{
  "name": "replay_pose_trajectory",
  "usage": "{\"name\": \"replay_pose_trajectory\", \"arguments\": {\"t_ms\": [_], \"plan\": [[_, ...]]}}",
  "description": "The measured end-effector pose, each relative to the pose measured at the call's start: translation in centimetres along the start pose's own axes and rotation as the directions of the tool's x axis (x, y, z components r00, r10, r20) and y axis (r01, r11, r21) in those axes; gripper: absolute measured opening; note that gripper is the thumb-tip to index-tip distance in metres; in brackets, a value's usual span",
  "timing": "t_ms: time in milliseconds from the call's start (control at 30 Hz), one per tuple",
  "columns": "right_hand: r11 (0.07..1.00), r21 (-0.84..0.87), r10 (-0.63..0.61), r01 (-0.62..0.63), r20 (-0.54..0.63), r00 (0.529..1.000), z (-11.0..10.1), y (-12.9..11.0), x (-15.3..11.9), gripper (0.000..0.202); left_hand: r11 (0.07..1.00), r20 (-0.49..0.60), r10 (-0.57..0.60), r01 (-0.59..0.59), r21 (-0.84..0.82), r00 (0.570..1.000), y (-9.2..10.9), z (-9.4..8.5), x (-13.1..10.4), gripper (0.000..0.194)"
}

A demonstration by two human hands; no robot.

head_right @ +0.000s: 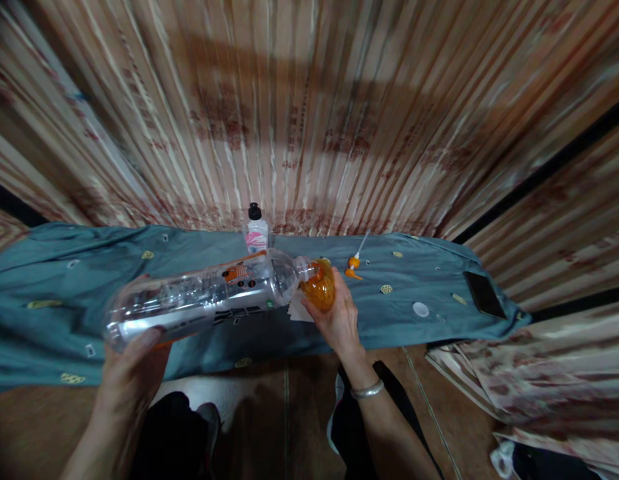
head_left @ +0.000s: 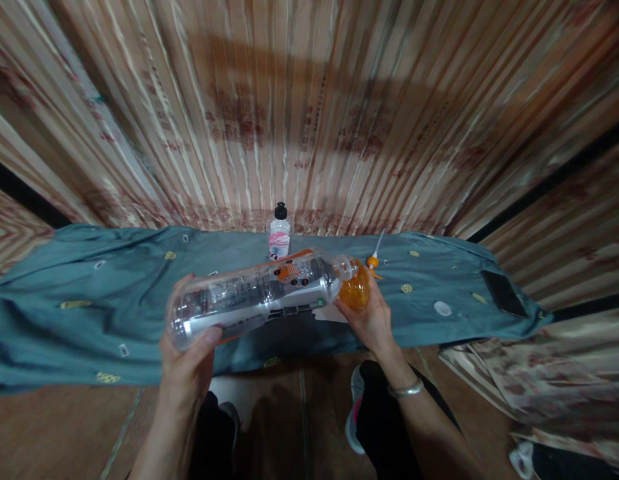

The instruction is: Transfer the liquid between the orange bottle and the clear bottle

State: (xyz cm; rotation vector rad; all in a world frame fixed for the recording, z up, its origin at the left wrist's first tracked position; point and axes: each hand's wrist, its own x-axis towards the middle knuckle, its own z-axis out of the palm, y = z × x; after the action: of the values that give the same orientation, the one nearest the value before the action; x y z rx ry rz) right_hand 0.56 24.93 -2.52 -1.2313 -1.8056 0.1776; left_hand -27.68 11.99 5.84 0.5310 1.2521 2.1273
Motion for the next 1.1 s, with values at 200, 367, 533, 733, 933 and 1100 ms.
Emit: {"name": "replay_pose_trajectory", "arguments": {"t_ms": [200, 367, 533, 733, 933, 1100], "plan": [[1.0, 0.005, -0.004, 0.004, 0.002, 1.0, -0.04, -0.02, -0.03, 0.09, 0.999, 0.011, 0.032, -0.032, -0.003, 0.999, 0.21, 0.21, 0.04, 0.082], [1.0, 0.004, 0.0, 0.0, 0.004, 1.0, -0.04, 0.06, -0.16, 0.091, 1.0, 0.008, 0.028, -0.028, 0.001, 1.0, 0.22, 0.13, 0.08, 0.083], [1.0, 0.003, 0.013, -0.013, 0.017, 1.0, -0.07, 0.03, -0.14, 0.092, 0.999, 0.019, 0.035, -0.035, -0.007, 0.999, 0.15, -0.03, 0.08, 0.081], [1.0, 0.01, 0.013, -0.013, 0.038, 0.999, -0.13, 0.1, -0.13, 0.094, 0.999, 0.008, 0.043, -0.043, -0.003, 0.999, 0.2, -0.06, 0.07, 0.082], [1.0, 0.017, -0.008, 0.008, 0.031, 0.999, -0.05, 0.12, -0.16, 0.094, 0.998, 0.026, 0.065, -0.065, 0.0, 0.998, 0.05, -0.41, 0.08, 0.082], [1.0, 0.009, -0.018, 0.018, 0.025, 1.0, -0.04, 0.02, -0.16, 0.093, 0.996, 0.052, 0.083, -0.083, 0.016, 0.995, -0.2, -0.77, 0.2, 0.082]]}}
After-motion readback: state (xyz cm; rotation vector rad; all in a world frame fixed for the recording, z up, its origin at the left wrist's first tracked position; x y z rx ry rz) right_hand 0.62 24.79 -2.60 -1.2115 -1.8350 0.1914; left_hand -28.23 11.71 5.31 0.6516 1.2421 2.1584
